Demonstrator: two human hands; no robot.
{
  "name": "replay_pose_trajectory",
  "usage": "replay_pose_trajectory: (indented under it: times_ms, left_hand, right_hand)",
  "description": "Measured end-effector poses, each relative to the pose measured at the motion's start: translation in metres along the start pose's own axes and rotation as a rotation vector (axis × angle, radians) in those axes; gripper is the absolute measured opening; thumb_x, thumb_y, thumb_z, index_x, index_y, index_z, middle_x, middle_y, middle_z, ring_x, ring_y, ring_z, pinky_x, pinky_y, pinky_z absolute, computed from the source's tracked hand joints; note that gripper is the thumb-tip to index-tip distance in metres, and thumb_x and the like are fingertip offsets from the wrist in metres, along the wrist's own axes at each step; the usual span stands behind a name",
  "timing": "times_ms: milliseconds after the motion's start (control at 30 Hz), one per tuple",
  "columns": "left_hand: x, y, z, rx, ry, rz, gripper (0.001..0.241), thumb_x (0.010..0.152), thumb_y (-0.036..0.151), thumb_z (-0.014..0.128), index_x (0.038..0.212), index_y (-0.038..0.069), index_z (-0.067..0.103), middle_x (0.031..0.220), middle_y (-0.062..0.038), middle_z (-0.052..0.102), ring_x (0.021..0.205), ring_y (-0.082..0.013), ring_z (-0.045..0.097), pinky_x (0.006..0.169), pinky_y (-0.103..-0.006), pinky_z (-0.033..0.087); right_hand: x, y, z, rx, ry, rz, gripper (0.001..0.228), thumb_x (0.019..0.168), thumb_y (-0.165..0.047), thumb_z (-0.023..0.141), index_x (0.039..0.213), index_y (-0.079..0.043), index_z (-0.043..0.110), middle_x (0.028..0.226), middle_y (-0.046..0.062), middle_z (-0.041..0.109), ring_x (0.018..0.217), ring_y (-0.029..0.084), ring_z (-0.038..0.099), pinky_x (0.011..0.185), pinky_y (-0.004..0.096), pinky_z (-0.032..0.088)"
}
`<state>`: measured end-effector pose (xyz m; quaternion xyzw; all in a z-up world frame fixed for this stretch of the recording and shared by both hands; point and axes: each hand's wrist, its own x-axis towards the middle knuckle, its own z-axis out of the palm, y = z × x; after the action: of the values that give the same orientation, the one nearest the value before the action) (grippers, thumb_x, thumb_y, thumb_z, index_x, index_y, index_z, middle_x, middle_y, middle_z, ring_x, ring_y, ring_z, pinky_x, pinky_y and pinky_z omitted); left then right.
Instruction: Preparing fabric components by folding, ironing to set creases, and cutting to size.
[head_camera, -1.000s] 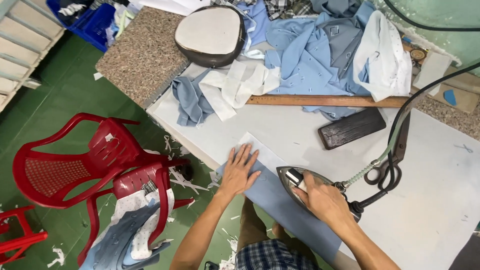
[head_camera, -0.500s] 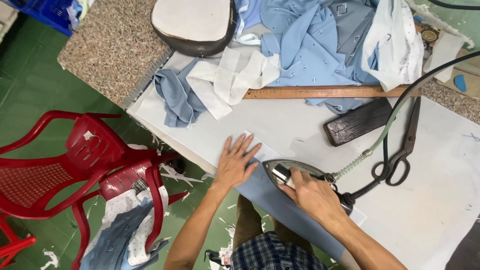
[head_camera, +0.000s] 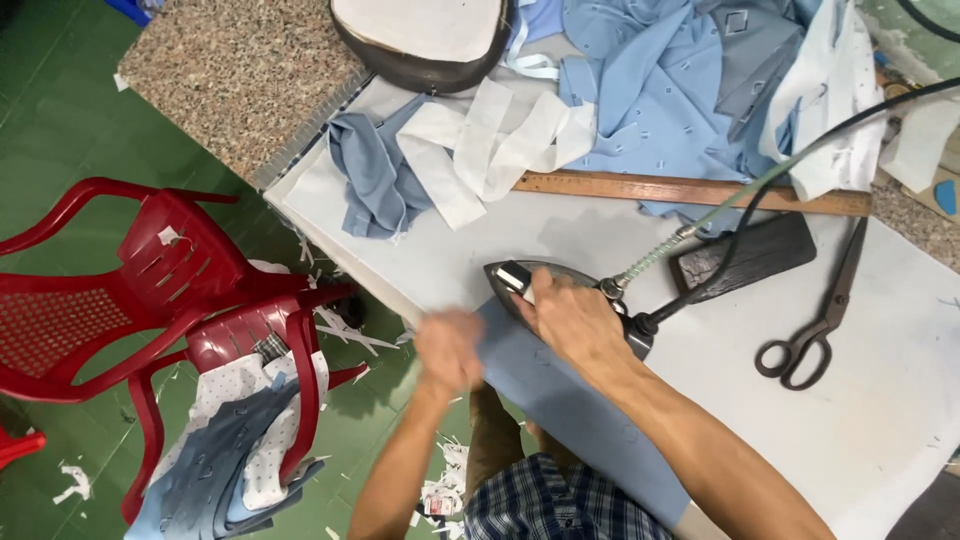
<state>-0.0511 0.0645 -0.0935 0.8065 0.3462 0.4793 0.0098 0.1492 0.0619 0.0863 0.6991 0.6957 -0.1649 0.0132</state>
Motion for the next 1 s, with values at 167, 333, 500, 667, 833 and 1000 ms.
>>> replay_pose_trajectory:
  times_ms: [167,333,500,667,833,1000]
  left_hand:
    - [-0.016,0.168,0.015,-0.609,-0.215,0.268,0.029,0.087,0.044,0.069,0.079,0.017,0.063,0.081,-0.003,0.061,0.068,-0.0262,0.061,0.057,-0.0411,0.051]
    - [0.029,0.242,0.132,-0.303,-0.870,0.172,0.070,0.093,0.049,0.055,0.152,0.012,0.045,0.150,-0.015,0.050,0.145,-0.0336,0.043,0.121,-0.0529,0.031]
    - [0.079,0.267,0.177,-0.043,-0.785,-0.016,0.081,0.093,0.059,0.056,0.157,0.012,0.040,0.167,-0.015,0.035,0.160,-0.0290,0.023,0.132,-0.0505,0.016]
    - [0.054,0.281,0.181,0.135,-0.927,0.084,0.078,0.102,0.065,0.034,0.162,0.015,0.028,0.168,-0.010,0.030,0.159,-0.0268,0.020,0.133,-0.0483,0.010]
    - [0.060,0.287,0.173,0.199,-0.708,0.023,0.076,0.094,0.052,0.063,0.155,0.013,0.040,0.147,-0.017,0.043,0.144,-0.0332,0.037,0.130,-0.0544,0.021]
    - [0.027,0.282,0.187,0.015,-0.497,-0.104,0.050,0.102,0.024,0.054,0.150,0.009,0.051,0.124,-0.032,0.056,0.117,-0.0447,0.054,0.110,-0.0541,0.038]
  right_hand:
    - [0.003,0.002,-0.014,0.137,-0.082,0.017,0.050,0.103,-0.052,0.042,0.103,-0.003,0.053,0.083,0.022,0.068,0.076,0.045,0.075,0.068,0.055,0.060]
    - [0.002,0.002,-0.017,0.198,-0.114,0.053,0.048,0.102,-0.050,0.043,0.105,-0.004,0.054,0.088,0.024,0.069,0.083,0.045,0.075,0.075,0.057,0.059]
    - [0.000,0.003,-0.023,0.242,-0.158,-0.003,0.046,0.102,-0.048,0.041,0.109,-0.004,0.053,0.091,0.026,0.070,0.088,0.045,0.074,0.076,0.055,0.058]
    - [0.001,0.006,-0.010,0.194,-0.029,-0.011,0.047,0.098,-0.048,0.043,0.112,-0.004,0.053,0.095,0.023,0.067,0.084,0.046,0.073,0.074,0.055,0.059]
    - [0.000,0.006,-0.013,0.186,-0.040,-0.027,0.046,0.097,-0.043,0.045,0.119,-0.002,0.052,0.097,0.022,0.066,0.086,0.046,0.073,0.075,0.055,0.059]
    - [-0.006,0.009,-0.020,0.218,-0.136,-0.017,0.043,0.101,-0.040,0.047,0.119,-0.001,0.053,0.095,0.025,0.070,0.092,0.046,0.074,0.082,0.056,0.058]
